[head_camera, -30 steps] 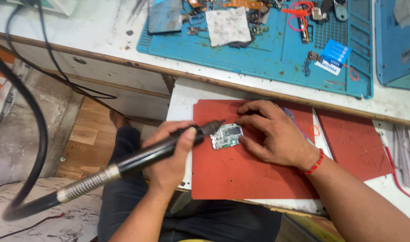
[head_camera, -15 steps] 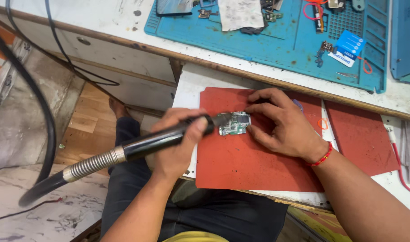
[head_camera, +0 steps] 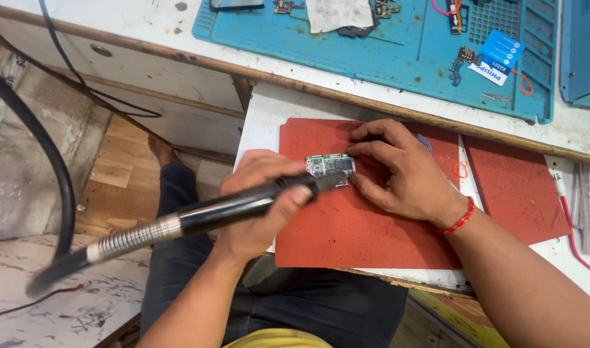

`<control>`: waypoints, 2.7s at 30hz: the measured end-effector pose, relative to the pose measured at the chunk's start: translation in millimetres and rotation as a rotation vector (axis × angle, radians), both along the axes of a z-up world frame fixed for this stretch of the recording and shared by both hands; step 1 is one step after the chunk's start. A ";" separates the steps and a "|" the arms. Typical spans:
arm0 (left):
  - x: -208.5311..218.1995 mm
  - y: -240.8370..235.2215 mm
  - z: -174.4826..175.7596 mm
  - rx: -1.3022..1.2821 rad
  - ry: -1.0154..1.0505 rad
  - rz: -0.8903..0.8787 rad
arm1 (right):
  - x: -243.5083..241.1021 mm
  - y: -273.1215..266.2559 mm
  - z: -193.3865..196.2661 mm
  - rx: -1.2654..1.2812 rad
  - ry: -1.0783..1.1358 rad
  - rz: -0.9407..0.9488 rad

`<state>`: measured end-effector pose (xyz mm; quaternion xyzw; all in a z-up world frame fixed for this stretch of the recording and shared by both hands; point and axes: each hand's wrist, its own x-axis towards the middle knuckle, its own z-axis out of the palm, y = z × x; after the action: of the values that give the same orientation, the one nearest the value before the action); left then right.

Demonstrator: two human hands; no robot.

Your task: The person cleans a small circuit board using a toothbrush and then applies heat with a hot air gun. The board is placed on a red mat on a cluttered workbench.

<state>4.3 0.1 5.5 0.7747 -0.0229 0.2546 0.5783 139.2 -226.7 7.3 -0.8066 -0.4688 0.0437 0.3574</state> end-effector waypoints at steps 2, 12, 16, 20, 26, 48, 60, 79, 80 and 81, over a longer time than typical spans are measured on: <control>-3.2 0.0 -1.4 -0.010 0.025 0.034 | -0.8 0.6 0.5 0.008 -0.027 0.003; -5.9 -2.6 -5.4 -0.063 0.144 0.263 | 0.6 1.8 -0.7 0.008 -0.044 -0.088; -4.5 -0.2 -8.3 -0.009 -0.053 0.045 | 0.8 -0.1 -1.1 -0.003 -0.026 -0.085; -3.2 0.6 -1.5 -0.039 0.103 0.135 | 1.0 2.7 5.5 -0.001 -0.052 -0.010; -9.3 13.4 0.2 -0.117 0.126 -0.005 | -1.7 7.7 15.3 -0.151 -0.095 0.073; -13.6 12.3 -7.0 -0.045 0.031 0.010 | 2.3 0.3 11.2 -0.120 -0.084 0.090; -12.7 15.2 -6.0 -0.008 0.000 -0.012 | 3.0 -0.9 7.5 -0.074 -0.052 0.056; -15.7 13.5 -10.7 -0.071 0.107 0.138 | 3.3 -1.4 6.8 -0.082 -0.061 0.061; -14.5 12.9 -10.5 -0.048 0.050 0.079 | 3.1 -2.2 6.3 -0.085 -0.051 0.054; -14.3 11.3 -10.5 -0.025 -0.007 0.025 | 3.2 -2.4 5.8 -0.076 -0.043 0.049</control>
<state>-10.0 11.4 -5.0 0.7667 -0.0119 0.2650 0.5847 142.4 -229.1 13.1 -0.8087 -0.4939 0.0529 0.3151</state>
